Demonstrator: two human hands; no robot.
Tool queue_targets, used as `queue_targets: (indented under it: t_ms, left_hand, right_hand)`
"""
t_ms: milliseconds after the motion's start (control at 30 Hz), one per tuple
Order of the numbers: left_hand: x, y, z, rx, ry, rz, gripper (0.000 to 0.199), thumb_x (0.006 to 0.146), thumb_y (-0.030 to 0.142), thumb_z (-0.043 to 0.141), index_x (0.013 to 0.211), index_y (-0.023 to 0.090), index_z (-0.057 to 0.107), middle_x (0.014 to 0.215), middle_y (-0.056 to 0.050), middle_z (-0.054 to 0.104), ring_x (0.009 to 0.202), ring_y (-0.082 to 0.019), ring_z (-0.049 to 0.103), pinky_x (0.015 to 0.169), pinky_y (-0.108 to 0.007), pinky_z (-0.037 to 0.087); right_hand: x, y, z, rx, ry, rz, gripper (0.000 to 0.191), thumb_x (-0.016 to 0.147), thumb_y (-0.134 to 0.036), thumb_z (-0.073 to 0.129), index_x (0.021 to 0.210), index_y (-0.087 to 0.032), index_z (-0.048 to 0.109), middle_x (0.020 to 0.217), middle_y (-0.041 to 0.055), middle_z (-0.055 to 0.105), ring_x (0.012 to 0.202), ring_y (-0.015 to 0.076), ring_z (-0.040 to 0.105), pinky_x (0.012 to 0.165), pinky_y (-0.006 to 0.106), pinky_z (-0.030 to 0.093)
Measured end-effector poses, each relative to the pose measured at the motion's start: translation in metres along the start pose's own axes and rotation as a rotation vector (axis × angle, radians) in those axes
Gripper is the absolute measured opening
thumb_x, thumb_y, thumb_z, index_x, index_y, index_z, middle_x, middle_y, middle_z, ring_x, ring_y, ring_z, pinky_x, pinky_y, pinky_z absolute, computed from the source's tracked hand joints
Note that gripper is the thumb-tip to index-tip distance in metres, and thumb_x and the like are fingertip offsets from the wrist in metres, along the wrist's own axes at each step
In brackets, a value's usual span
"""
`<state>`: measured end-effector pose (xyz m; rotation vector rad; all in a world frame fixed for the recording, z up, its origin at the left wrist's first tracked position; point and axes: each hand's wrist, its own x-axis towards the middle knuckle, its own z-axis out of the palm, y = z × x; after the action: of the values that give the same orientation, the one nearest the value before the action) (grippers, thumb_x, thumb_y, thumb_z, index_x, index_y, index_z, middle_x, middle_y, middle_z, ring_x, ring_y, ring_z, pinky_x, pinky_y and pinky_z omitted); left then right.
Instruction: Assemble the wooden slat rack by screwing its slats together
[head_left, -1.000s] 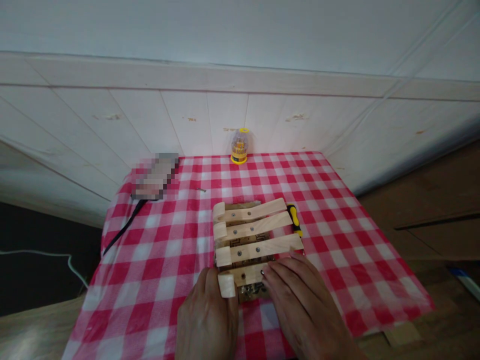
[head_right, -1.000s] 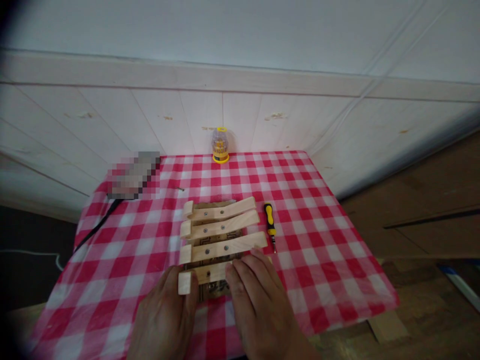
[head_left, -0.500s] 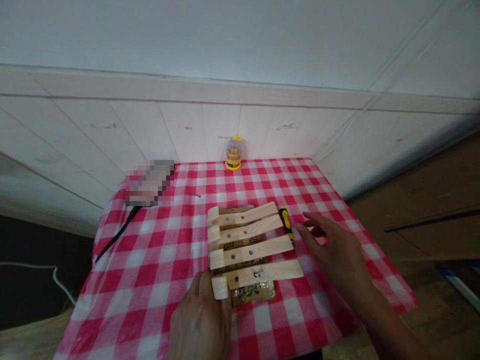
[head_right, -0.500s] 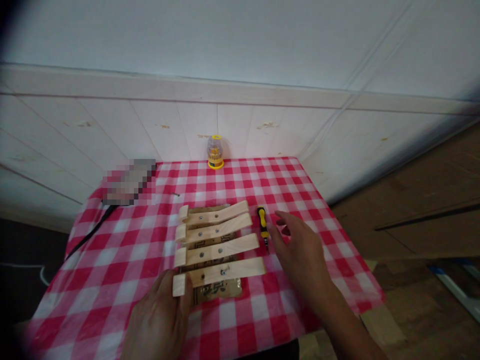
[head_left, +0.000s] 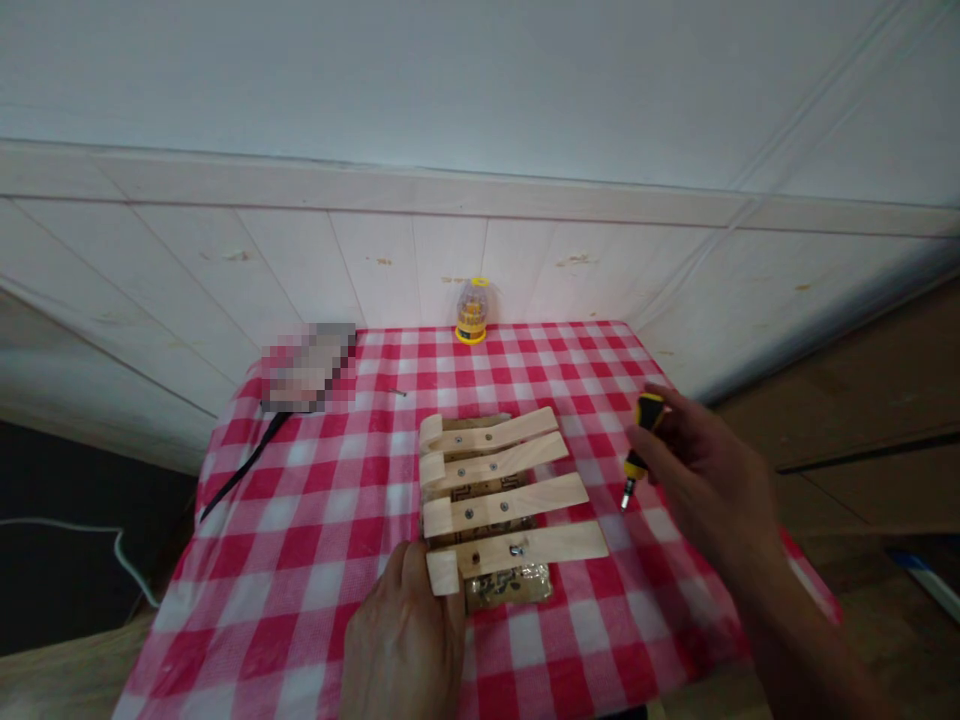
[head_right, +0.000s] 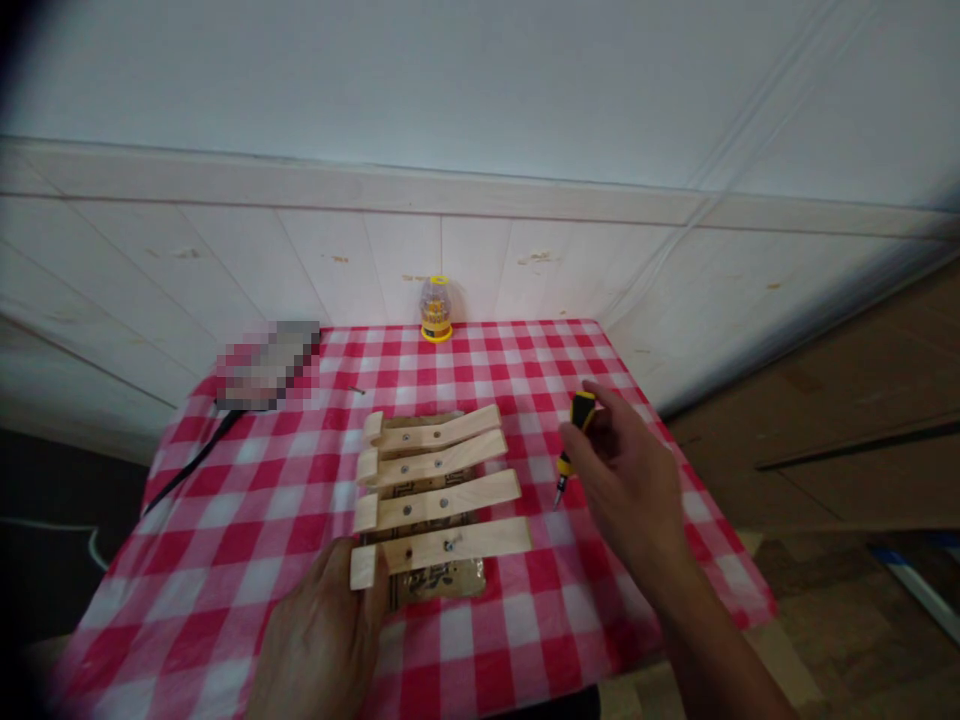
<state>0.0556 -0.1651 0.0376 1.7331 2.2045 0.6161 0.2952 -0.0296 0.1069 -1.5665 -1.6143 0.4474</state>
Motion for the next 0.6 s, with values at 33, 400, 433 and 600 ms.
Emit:
queue_targets:
  t_ms: [33, 400, 433, 600]
  left_hand:
    - [0.000, 0.000, 0.000, 0.002, 0.002, 0.003, 0.030, 0.106, 0.027, 0.035, 0.091, 0.022, 0.060, 0.083, -0.006, 0.073, 0.067, -0.022, 0.073, 0.055, -0.031, 0.052]
    - [-0.002, -0.006, 0.004, -0.006, -0.025, 0.006, 0.028, 0.107, 0.029, 0.034, 0.093, 0.023, 0.058, 0.087, -0.007, 0.072, 0.069, -0.023, 0.073, 0.055, -0.032, 0.050]
    - [-0.002, -0.005, 0.004, -0.005, -0.029, -0.001, 0.028, 0.107, 0.029, 0.035, 0.093, 0.023, 0.058, 0.087, -0.007, 0.072, 0.069, -0.023, 0.073, 0.055, -0.032, 0.050]
    - [-0.002, -0.004, 0.003, -0.016, -0.041, 0.003, 0.028, 0.106, 0.028, 0.034, 0.094, 0.022, 0.059, 0.086, -0.006, 0.070, 0.069, -0.023, 0.072, 0.056, -0.032, 0.051]
  right_hand:
    - [-0.009, -0.009, -0.009, 0.114, 0.063, 0.030, 0.046, 0.093, -0.034, 0.073, 0.136, -0.021, 0.069, 0.094, 0.0052, 0.081, 0.073, 0.0201, 0.077, 0.063, 0.032, 0.066]
    - [-0.091, -0.026, 0.004, 0.185, -0.032, -0.390, 0.057, 0.098, -0.009, 0.064, 0.151, -0.028, 0.056, 0.111, 0.0074, 0.078, 0.094, 0.0221, 0.084, 0.078, 0.026, 0.072]
    - [-0.091, -0.026, 0.005, 0.184, -0.053, -0.404, 0.056, 0.098, -0.008, 0.063, 0.150, -0.027, 0.055, 0.111, 0.0081, 0.078, 0.096, 0.0224, 0.084, 0.078, 0.026, 0.072]
    - [-0.090, -0.032, 0.008, 0.219, -0.081, -0.410, 0.056, 0.097, -0.004, 0.062, 0.148, -0.026, 0.054, 0.117, 0.0091, 0.079, 0.100, 0.0214, 0.083, 0.082, 0.025, 0.071]
